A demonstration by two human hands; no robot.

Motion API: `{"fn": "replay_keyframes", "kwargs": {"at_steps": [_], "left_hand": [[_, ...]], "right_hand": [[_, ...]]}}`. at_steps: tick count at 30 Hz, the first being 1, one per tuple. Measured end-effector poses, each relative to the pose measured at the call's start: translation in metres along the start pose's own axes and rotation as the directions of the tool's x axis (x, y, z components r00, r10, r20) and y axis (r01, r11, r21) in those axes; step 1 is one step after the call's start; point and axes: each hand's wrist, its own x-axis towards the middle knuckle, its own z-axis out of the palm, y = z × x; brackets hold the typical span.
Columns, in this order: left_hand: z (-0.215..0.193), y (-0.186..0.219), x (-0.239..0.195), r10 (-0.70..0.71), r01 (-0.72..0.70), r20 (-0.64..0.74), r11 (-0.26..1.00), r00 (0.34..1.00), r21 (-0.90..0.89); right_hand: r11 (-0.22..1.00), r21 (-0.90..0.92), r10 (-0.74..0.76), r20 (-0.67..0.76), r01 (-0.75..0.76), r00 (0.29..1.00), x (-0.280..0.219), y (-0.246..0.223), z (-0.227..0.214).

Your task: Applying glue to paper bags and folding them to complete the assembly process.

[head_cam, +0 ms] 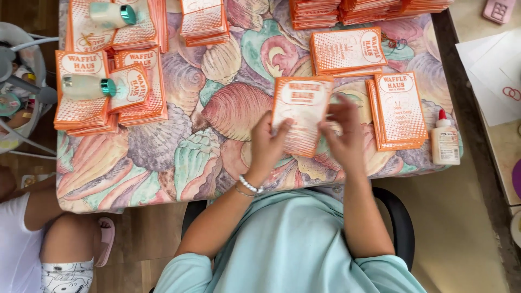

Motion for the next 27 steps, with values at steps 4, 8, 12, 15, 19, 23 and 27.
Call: {"fn": "replay_keyframes", "kwargs": {"at_steps": [4,8,12,15,19,23,27], "left_hand": [[-0.035,-0.010,0.017,-0.079,0.078,0.000,0.989,0.997,0.126],[-0.058,-0.020,0.031,-0.127,0.065,0.051,0.763,0.991,0.644],[-0.030,-0.001,0.025,0.153,-0.098,0.052,0.306,0.987,0.947],[0.041,0.016,0.014,0.036,-0.221,0.293,0.746,0.955,0.628],[0.134,-0.039,0.020,-0.106,-0.215,0.572,0.859,0.813,0.464],[0.186,-0.058,0.025,-0.100,0.006,0.359,0.968,0.928,0.252],[0.192,-0.040,0.023,-0.130,0.098,0.214,0.983,0.968,0.156]], "right_hand": [[0.845,-0.534,-0.150,-0.157,0.044,0.976,0.020,0.013,-0.099],[0.399,-0.785,0.305,-0.374,-0.474,0.876,0.038,0.035,-0.153],[0.236,-0.801,0.480,-0.396,-0.550,0.783,0.049,0.051,-0.168],[0.219,-0.766,0.597,-0.386,-0.605,0.704,0.056,0.049,-0.167],[0.292,-0.675,0.623,-0.404,-0.678,0.670,0.051,0.047,-0.161],[0.367,-0.740,0.469,-0.376,-0.563,0.799,0.033,0.074,-0.170],[0.602,-0.555,0.465,-0.341,-0.574,0.817,0.028,0.033,-0.141]]}}
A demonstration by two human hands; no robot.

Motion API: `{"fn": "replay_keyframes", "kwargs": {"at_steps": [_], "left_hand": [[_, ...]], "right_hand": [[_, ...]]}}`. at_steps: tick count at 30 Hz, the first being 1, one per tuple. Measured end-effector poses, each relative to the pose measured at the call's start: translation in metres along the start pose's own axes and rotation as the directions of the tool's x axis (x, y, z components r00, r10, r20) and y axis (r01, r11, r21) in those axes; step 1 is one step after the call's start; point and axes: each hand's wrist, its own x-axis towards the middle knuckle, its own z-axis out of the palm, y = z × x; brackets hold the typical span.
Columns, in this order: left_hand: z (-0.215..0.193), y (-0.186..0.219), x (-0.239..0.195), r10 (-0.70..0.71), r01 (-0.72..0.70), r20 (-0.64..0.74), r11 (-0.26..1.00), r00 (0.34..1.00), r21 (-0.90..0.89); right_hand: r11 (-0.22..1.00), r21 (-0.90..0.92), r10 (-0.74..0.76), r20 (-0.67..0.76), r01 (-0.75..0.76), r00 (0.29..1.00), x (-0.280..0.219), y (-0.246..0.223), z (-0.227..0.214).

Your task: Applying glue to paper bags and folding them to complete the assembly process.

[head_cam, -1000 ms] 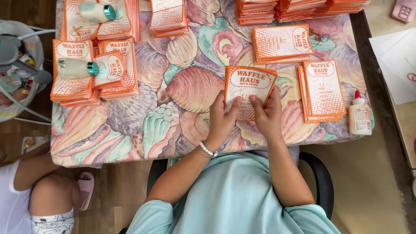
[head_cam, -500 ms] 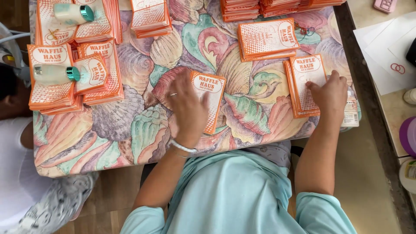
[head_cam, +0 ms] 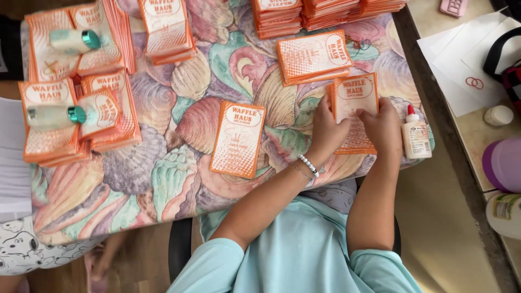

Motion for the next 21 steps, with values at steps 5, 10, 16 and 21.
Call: {"fn": "replay_keyframes", "kwargs": {"at_steps": [5,10,16,21], "left_hand": [[-0.007,0.008,0.003,0.259,-0.273,-0.150,0.958,0.954,-0.082],[-0.008,-0.006,0.010,0.288,-0.280,-0.014,0.919,0.958,-0.276],[-0.012,-0.012,0.003,0.159,-0.108,0.142,0.943,0.977,-0.314],[-0.013,-0.004,-0.006,0.194,-0.141,0.148,0.940,0.970,-0.310]], "right_hand": [[0.701,0.601,-0.251,-0.296,0.384,0.921,-0.007,0.004,0.021],[0.517,0.715,-0.268,-0.386,0.470,0.883,-0.013,0.029,0.041],[0.541,0.769,-0.148,-0.310,0.339,0.939,-0.012,0.066,0.083],[0.541,0.781,-0.091,-0.314,0.311,0.945,-0.010,0.086,0.112]]}}
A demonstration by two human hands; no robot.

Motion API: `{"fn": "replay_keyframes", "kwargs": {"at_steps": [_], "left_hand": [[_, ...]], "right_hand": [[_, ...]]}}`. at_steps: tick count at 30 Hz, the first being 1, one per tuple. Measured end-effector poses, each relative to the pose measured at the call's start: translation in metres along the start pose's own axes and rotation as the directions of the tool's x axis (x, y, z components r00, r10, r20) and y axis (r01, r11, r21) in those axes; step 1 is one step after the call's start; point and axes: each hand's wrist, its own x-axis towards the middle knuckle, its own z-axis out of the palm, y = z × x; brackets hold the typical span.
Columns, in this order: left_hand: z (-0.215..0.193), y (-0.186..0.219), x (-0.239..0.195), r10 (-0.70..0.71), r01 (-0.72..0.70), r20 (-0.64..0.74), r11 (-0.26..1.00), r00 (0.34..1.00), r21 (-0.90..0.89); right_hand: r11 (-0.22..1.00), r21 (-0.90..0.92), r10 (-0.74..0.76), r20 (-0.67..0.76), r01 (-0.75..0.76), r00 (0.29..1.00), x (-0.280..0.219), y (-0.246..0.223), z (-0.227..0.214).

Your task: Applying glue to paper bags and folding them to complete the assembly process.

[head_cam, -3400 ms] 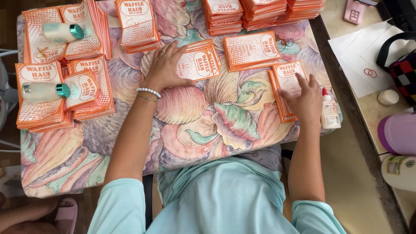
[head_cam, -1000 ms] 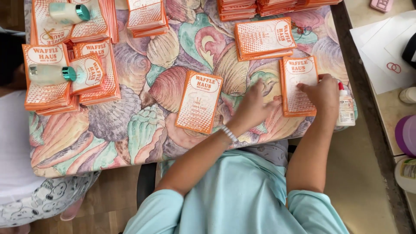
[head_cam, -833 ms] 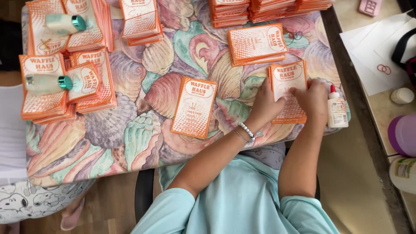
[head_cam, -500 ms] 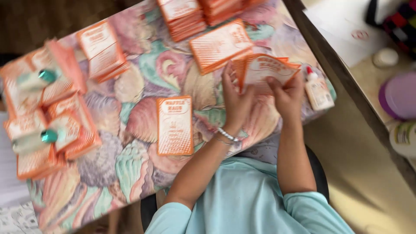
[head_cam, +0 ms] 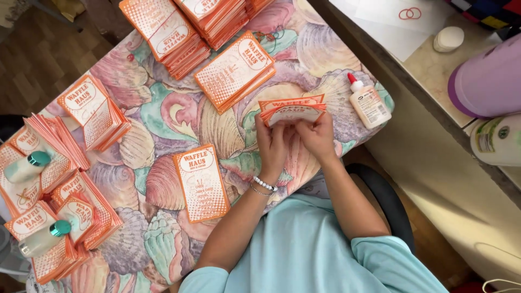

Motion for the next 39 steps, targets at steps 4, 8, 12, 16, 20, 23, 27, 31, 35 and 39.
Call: {"fn": "replay_keyframes", "kwargs": {"at_steps": [4,8,12,16,20,23,27,31,35,39], "left_hand": [[-0.007,0.005,-0.001,0.006,-0.011,0.050,0.997,0.999,0.083],[-0.036,-0.003,0.004,0.139,-0.186,0.145,0.901,0.980,0.392],[-0.053,0.050,0.025,0.144,-0.391,0.377,0.543,0.915,0.743],[-0.044,0.090,0.035,0.093,-0.522,0.521,0.302,0.849,0.797],[-0.046,0.088,0.043,0.088,-0.631,0.626,0.163,0.775,0.758],[-0.053,0.086,0.046,0.084,-0.640,0.638,0.209,0.765,0.740],[-0.063,0.088,0.049,0.136,-0.581,0.592,0.453,0.795,0.676],[-0.083,0.053,0.046,0.254,-0.584,0.533,0.470,0.807,0.661],[-0.089,0.050,0.041,0.306,-0.577,0.493,0.514,0.814,0.634],[-0.090,0.048,0.039,0.293,-0.561,0.483,0.527,0.825,0.639]], "right_hand": [[0.999,0.031,0.043,-0.020,-0.043,0.999,0.003,-0.076,0.025],[1.000,-0.028,-0.009,-0.045,0.007,0.999,-0.002,-0.109,0.022],[0.572,-0.671,-0.590,0.064,0.472,0.805,0.006,-0.183,0.011],[0.234,-0.707,-0.526,0.485,0.667,0.699,0.018,-0.215,0.036],[0.199,-0.646,-0.460,0.602,0.737,0.653,0.030,-0.177,0.049],[0.253,-0.612,-0.462,0.604,0.750,0.649,0.037,-0.156,0.045],[0.287,-0.590,-0.481,0.592,0.755,0.646,0.041,-0.147,0.043],[0.284,-0.561,-0.485,0.615,0.777,0.621,0.040,-0.141,0.036],[0.260,-0.572,-0.403,0.668,0.778,0.626,0.053,-0.139,0.003],[0.494,-0.584,-0.329,0.560,0.644,0.760,0.067,-0.137,-0.032]]}}
